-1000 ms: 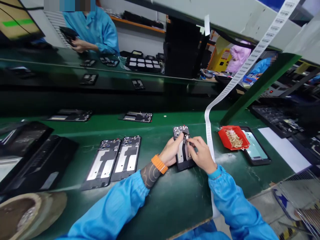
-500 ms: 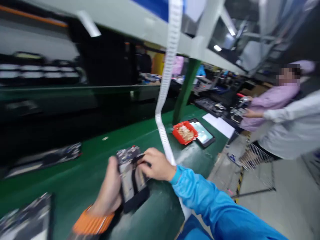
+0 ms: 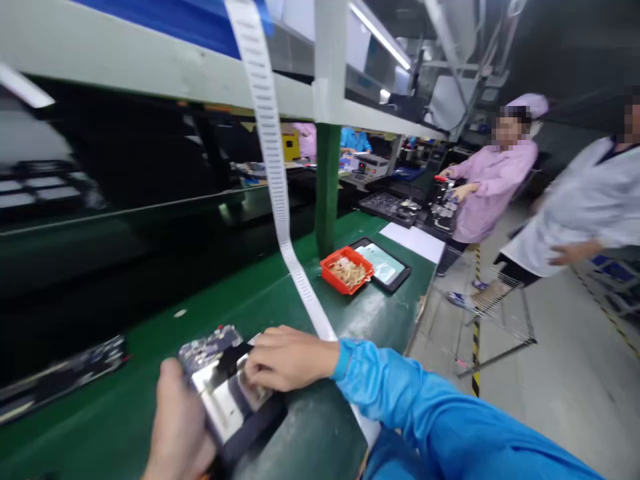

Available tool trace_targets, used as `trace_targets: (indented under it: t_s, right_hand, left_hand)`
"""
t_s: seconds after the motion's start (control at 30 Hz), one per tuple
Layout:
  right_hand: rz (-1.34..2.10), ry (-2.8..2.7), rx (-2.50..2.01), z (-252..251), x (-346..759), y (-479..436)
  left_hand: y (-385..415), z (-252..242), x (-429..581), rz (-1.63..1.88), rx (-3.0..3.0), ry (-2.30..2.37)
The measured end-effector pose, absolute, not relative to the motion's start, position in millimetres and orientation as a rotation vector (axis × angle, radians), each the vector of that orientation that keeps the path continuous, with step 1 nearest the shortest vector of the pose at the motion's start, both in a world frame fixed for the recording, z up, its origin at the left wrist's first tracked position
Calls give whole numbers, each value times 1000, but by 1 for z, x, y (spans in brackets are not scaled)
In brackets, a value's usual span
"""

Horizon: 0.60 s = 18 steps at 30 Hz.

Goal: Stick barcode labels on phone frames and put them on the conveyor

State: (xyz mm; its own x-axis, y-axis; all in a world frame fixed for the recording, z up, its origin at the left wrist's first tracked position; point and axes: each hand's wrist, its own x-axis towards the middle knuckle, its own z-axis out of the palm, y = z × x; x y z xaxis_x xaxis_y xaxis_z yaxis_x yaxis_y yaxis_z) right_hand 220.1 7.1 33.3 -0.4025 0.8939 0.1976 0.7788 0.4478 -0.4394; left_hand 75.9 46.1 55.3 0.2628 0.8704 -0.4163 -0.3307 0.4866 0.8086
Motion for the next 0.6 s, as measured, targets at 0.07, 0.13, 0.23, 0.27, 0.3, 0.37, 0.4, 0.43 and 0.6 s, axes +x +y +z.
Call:
trace_targets:
  t_s: [0.07, 0.13, 0.23, 0.27, 0.3, 0.37, 0.4, 0.43, 0.6]
  right_hand:
    - [589, -2258, -1071, 38, 217, -5]
    - [735, -2021, -989, 37, 215, -14]
    - [618, -1733, -1224, 24, 211, -14]
    - [555, -1703, -1280, 19, 209, -13]
    - [501, -1701, -1308, 14, 207, -11]
    - [446, -1736, -1306, 8, 202, -10]
    - [435, -1757, -1291, 7, 200, -10]
    - [427, -1775, -1277, 7, 197, -11]
    - [419, -1794, -1247, 11, 192, -14]
  left_hand:
    - [55, 49, 71, 972, 525, 994]
    - [60, 41, 64, 942, 483, 935]
    - [57, 28, 63, 749, 515, 835]
    - [54, 24, 65, 682, 537, 780]
    - [50, 21, 68, 651, 551, 747]
    - [41, 17, 75, 625, 580, 684]
    - [37, 16, 77, 634, 583, 675]
    - [33, 17, 79, 645, 580, 676]
    - [28, 20, 75, 674, 562, 734]
